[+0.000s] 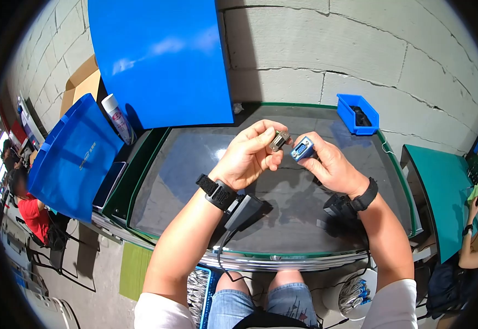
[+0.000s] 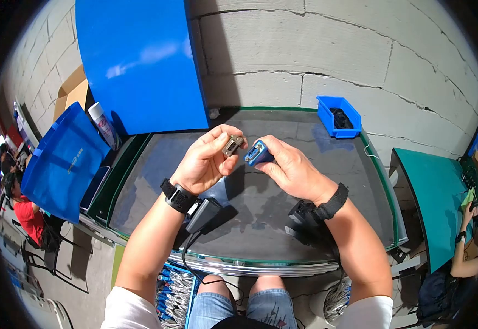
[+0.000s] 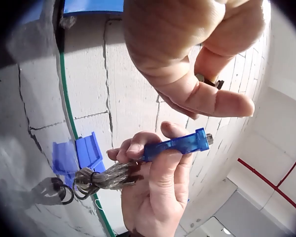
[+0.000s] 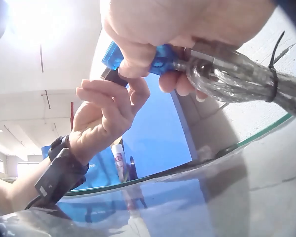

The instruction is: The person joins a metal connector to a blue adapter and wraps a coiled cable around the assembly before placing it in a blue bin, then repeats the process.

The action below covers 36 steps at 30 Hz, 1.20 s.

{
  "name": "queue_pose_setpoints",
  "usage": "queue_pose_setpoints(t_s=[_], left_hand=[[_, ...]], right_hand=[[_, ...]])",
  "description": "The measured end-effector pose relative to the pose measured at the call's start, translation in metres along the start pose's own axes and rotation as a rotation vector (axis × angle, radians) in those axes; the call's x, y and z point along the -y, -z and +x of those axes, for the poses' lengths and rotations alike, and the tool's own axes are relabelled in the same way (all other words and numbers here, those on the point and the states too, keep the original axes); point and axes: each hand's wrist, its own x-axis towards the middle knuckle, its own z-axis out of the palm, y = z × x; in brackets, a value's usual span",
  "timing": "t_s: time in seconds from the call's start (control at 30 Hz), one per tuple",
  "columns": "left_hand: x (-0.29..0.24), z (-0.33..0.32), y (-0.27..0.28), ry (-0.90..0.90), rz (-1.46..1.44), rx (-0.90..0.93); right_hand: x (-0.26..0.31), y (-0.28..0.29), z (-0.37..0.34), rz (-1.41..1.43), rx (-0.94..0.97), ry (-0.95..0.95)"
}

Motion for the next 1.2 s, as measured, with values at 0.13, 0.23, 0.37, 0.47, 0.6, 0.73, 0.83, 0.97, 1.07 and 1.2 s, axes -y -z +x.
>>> queue_pose_setpoints(t_s=[0.13,0.23,0.37,0.47,0.6,0.73,0.83,0.97,1.07,1.2], left_hand=[[0.0,0.001,0.0,-0.008,-0.006,0.004],[0.0,0.001,-0.001,-0.015,-0.01,0.015],[0.001,0.0,0.001,-0.009,-0.012,0.04],[0.001,-0.001,0.001,-0.012,0.009,0.052],[0.0,-0.003,-0.006,-0.056,0.065,0.03],[-0.001,-0.003,-0.006,-0.074,0.085,0.027],[-0.001,-0.003,-0.008,-0.074,0.088,0.023],[-0.001,-0.004,-0.008,-0.071,0.098,0.024],[-0.001,-0.004,-0.008,-0.075,0.112,0.055],[0.001,-0.003,-0.007,-0.097,0.143,0.025]], right_hand=[[0.003,0.001,0.0,0.014,0.009,-0.004],[0.006,0.003,0.0,0.02,0.008,-0.005],[0.006,0.003,0.0,0.006,0.0,0.016],[0.008,0.004,0.0,0.025,0.005,0.013],[0.011,0.005,0.0,0.018,0.007,-0.003],[0.015,0.006,0.0,0.034,0.002,-0.022],[0.015,0.006,0.001,0.021,-0.001,-0.005],[0.016,0.007,0.001,0.007,-0.003,0.003],[0.013,0.005,0.0,0.019,-0.011,-0.005],[0.01,0.004,0.0,-0.024,-0.014,0.006]])
